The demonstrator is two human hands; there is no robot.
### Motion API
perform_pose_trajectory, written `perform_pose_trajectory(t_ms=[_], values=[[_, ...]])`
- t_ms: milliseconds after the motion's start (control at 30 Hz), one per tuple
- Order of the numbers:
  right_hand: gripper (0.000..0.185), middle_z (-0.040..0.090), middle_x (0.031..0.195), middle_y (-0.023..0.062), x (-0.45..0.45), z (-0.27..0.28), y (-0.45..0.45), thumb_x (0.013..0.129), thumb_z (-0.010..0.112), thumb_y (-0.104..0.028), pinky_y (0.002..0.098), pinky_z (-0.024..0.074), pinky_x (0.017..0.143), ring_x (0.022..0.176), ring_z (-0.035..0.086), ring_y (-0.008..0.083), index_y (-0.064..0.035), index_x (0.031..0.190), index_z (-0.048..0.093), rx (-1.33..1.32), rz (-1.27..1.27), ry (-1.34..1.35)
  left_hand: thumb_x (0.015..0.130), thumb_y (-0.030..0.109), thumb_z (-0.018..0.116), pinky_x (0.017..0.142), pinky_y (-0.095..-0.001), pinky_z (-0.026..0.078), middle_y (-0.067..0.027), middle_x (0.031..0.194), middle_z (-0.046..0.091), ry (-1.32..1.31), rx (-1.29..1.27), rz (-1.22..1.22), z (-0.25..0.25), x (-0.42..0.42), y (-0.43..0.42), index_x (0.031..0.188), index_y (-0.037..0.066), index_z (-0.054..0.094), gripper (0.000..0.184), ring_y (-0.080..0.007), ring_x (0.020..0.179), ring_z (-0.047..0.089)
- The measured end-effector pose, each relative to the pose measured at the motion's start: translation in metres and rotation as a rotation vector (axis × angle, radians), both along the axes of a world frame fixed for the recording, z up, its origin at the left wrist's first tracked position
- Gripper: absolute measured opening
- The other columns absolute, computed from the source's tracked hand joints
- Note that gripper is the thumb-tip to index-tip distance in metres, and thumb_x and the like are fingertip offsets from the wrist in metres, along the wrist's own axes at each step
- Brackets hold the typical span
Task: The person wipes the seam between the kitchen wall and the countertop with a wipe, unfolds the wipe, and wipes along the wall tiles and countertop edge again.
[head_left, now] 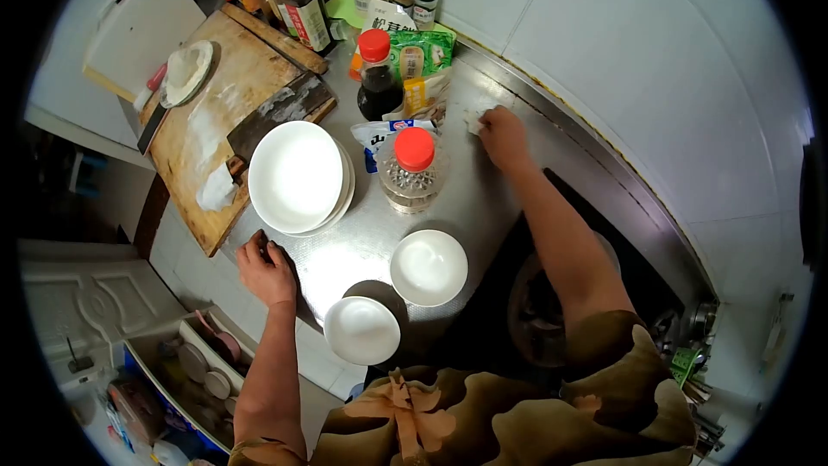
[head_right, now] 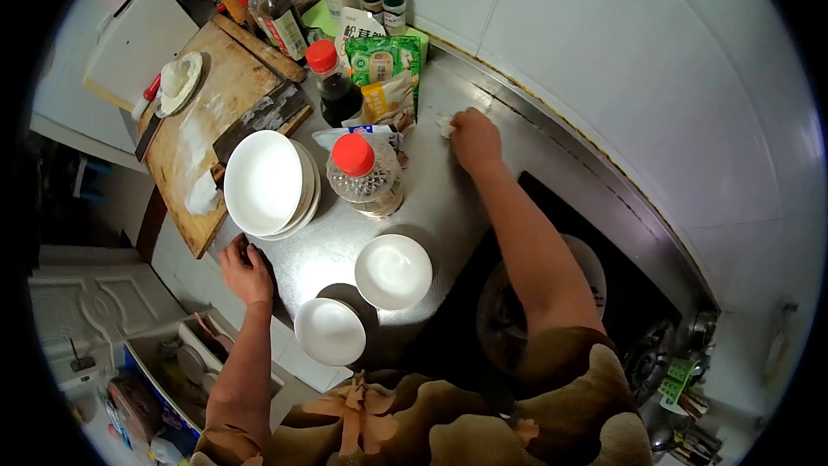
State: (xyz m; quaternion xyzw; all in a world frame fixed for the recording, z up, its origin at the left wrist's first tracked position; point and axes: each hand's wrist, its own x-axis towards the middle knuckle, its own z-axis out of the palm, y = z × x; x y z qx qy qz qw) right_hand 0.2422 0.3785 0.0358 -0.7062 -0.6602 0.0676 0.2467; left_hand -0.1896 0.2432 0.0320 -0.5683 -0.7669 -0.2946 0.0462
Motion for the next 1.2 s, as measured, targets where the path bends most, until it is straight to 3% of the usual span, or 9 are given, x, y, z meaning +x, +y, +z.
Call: perform_pose_trajectory(t_ms=[167, 333, 467, 533, 733, 867, 1033, 1133, 1200], values=[[0.01, 0.063, 0.091, 0.0135, 0.013, 0.006, 0.011, 0.076, 0.062, -0.009, 0.041, 0.0504, 0.08, 0.088, 0.062, 0.0329, -0.008, 0.083, 0.069, 0.006, -0.123, -0.033, 0.083, 0.011, 0.06, 0.077, -0.0416, 0.048, -0.0111, 0.096, 0.059, -0.013, 0.006, 0.023, -0.002, 0.002, 0.0, 0.105, 0.008, 0.063, 0.023, -0.0296, 0.084, 0.06], [0.011, 0.065, 0.093, 0.0143, 0.015, -0.002, 0.01, 0.076, 0.062, -0.008, 0.0405, 0.051, 0.079, 0.087, 0.063, 0.0325, -0.0077, 0.084, 0.07, -0.023, -0.015, -0.06, 0.083, 0.011, 0.06, 0.078, -0.0415, 0.047, -0.0106, 0.098, 0.059, -0.055, -0.021, 0.015, 0.001, 0.003, -0.001, 0.106, 0.008, 0.063, 0.023, -0.0293, 0.086, 0.06], [0.011, 0.065, 0.093, 0.0142, 0.008, 0.015, 0.021, 0.076, 0.062, -0.008, 0.041, 0.0506, 0.079, 0.086, 0.063, 0.0329, -0.0069, 0.084, 0.069, -0.056, -0.101, -0.129, 0.083, 0.011, 0.06, 0.078, -0.0413, 0.046, -0.0098, 0.098, 0.059, -0.031, -0.022, 0.018, -0.004, 0.001, -0.001, 0.107, 0.009, 0.063, 0.024, -0.0283, 0.087, 0.06], [0.011, 0.065, 0.092, 0.0149, 0.0, 0.013, 0.013, 0.076, 0.062, -0.009, 0.0418, 0.0501, 0.079, 0.087, 0.063, 0.0334, -0.0063, 0.084, 0.069, 0.035, -0.022, -0.094, 0.083, 0.012, 0.06, 0.078, -0.0412, 0.046, -0.0095, 0.098, 0.059, -0.03, -0.013, 0.01, -0.003, 0.0, 0.0, 0.107, 0.009, 0.063, 0.024, -0.0282, 0.087, 0.06], [0.012, 0.066, 0.093, 0.0149, 0.006, 0.021, 0.024, 0.076, 0.063, -0.009, 0.0416, 0.0498, 0.081, 0.091, 0.062, 0.0334, -0.0066, 0.086, 0.069, -0.123, -0.164, -0.052, 0.083, 0.012, 0.06, 0.078, -0.0406, 0.045, -0.0091, 0.099, 0.058, -0.056, -0.026, 0.013, -0.005, 0.001, -0.001, 0.107, 0.01, 0.063, 0.024, -0.0278, 0.087, 0.06], [0.013, 0.066, 0.093, 0.0159, 0.005, 0.011, 0.02, 0.075, 0.062, -0.009, 0.0418, 0.05, 0.081, 0.09, 0.062, 0.0344, -0.0061, 0.085, 0.069, -0.056, -0.019, -0.084, 0.083, 0.013, 0.061, 0.077, -0.0399, 0.045, -0.0091, 0.099, 0.058, -0.077, -0.037, 0.027, 0.003, 0.004, -0.002, 0.107, 0.011, 0.063, 0.024, -0.0274, 0.087, 0.06], [0.013, 0.066, 0.091, 0.0164, 0.009, 0.012, 0.025, 0.073, 0.062, -0.007, 0.0421, 0.0502, 0.079, 0.089, 0.063, 0.035, -0.0068, 0.084, 0.07, -0.092, -0.115, -0.061, 0.083, 0.012, 0.06, 0.079, -0.0409, 0.046, -0.0095, 0.098, 0.058, -0.033, -0.066, 0.036, 0.002, 0.002, -0.001, 0.108, 0.01, 0.063, 0.025, -0.0282, 0.09, 0.059], [0.015, 0.066, 0.088, 0.0182, 0.01, 0.004, 0.019, 0.072, 0.061, -0.007, 0.0427, 0.0501, 0.078, 0.087, 0.063, 0.0354, -0.0054, 0.085, 0.07, 0.013, 0.009, -0.035, 0.083, 0.012, 0.06, 0.079, -0.0413, 0.047, -0.0099, 0.097, 0.059, -0.041, -0.039, 0.031, -0.001, 0.003, -0.002, 0.108, 0.01, 0.063, 0.025, -0.0292, 0.09, 0.06], [0.015, 0.066, 0.088, 0.0192, 0.027, 0.014, 0.028, 0.073, 0.06, -0.007, 0.0426, 0.0499, 0.08, 0.088, 0.063, 0.0356, -0.0051, 0.085, 0.069, -0.154, -0.13, -0.03, 0.083, 0.012, 0.06, 0.079, -0.0414, 0.048, -0.0101, 0.097, 0.059, -0.028, -0.002, -0.001, 0.0, -0.001, -0.001, 0.108, 0.01, 0.063, 0.025, -0.0298, 0.089, 0.06]])
